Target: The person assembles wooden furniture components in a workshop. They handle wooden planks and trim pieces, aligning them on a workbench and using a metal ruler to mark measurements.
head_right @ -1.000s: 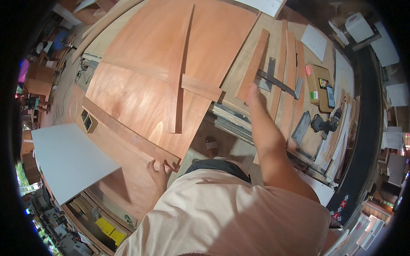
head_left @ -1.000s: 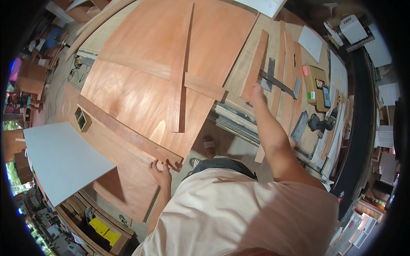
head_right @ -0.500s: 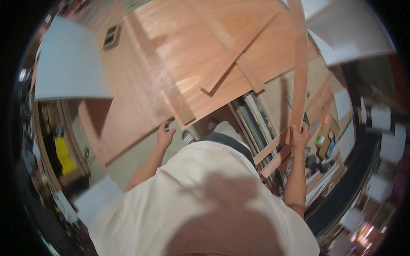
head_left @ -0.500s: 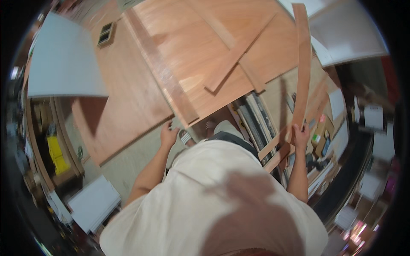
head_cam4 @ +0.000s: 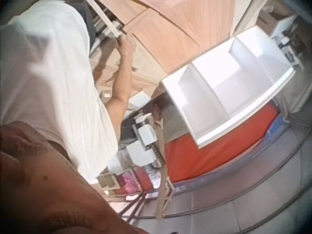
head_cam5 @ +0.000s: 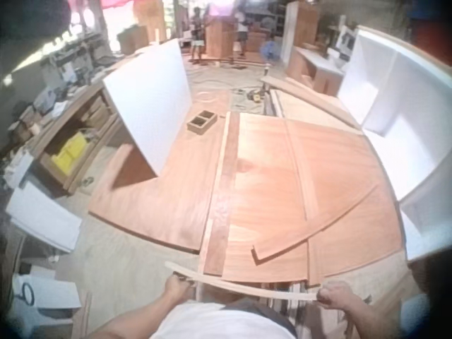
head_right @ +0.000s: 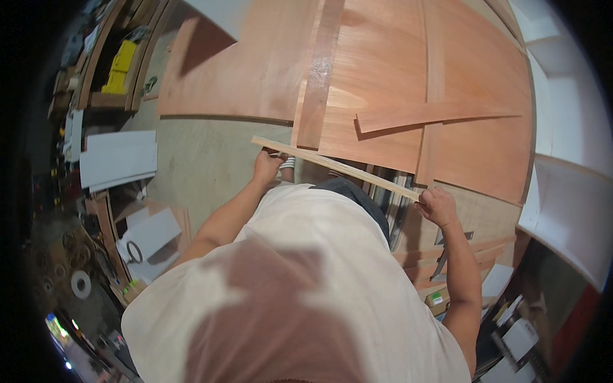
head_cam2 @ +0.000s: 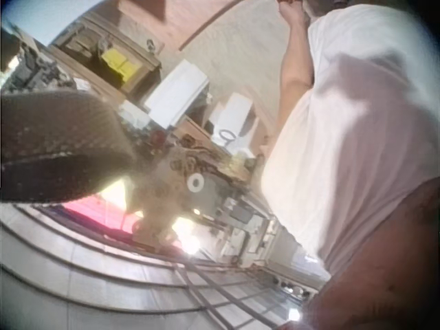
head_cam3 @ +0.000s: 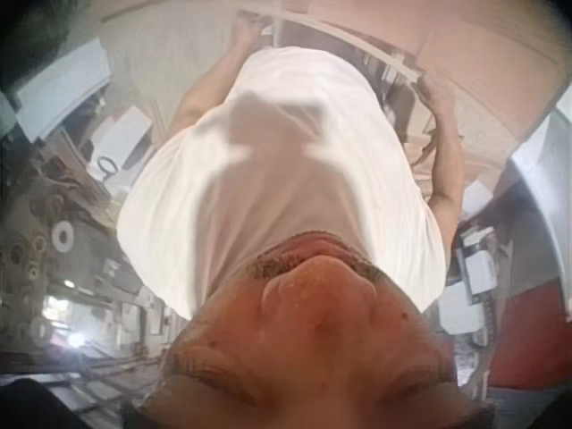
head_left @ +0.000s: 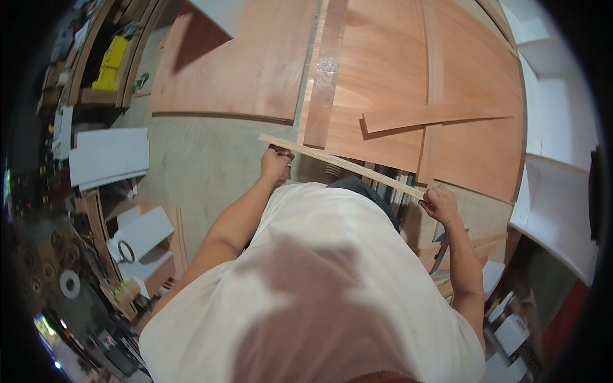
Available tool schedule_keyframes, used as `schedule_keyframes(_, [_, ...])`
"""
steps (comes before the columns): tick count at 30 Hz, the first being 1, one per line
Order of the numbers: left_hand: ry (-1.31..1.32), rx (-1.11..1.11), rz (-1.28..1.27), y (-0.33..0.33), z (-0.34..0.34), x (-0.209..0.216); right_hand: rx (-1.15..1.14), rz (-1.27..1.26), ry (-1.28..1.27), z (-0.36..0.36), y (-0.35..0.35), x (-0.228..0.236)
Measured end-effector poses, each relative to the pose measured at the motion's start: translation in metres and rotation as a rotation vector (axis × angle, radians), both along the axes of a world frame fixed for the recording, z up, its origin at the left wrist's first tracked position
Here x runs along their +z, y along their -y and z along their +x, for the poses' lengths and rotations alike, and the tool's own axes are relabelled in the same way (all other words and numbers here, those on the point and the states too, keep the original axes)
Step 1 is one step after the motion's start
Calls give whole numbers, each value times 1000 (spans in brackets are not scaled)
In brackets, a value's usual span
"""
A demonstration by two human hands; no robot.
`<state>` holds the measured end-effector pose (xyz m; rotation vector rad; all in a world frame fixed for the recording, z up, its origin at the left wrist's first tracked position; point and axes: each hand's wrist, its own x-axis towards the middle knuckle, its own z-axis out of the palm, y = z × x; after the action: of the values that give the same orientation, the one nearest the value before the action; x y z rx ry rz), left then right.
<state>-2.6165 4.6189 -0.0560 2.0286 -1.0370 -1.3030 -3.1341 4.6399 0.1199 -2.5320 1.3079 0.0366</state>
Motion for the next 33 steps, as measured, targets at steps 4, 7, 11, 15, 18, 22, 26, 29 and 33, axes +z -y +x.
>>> schedule_keyframes(4, [-374, 303, -163, -17, -26, -28, 58, 64, 2, -32, 32, -31])
schedule_keyframes(7, [-412, 427, -171, -14, -27, -22, 60, 135, 16, -31, 45, -52])
schedule_keyframes(11, [-482, 805, -182, -7, 13, 2, 137, 78, 140, 20, 51, -75])
schedule_keyframes(15, [-392, 750, -153, -7, 76, 36, 161, 44, 174, 63, 67, -108])
schedule_keyframes(18, [-195, 599, -39, -7, 72, 46, 145, 74, 193, 46, 74, -111])
schedule_keyframes(22, [-107, 430, -35, -11, 24, 27, 63, 92, 25, -6, 72, -109])
schedule_keyframes(26, [-191, 415, -229, -23, -24, -25, 10, 48, -110, -48, 68, -95])
schedule_keyframes(29, [-188, 399, -165, -13, -67, -2, -41, 21, -154, -85, 67, -100])
schedule_keyframes(33, [148, 256, -62, -7, -88, -1, -132, 60, -290, -114, 67, -103])
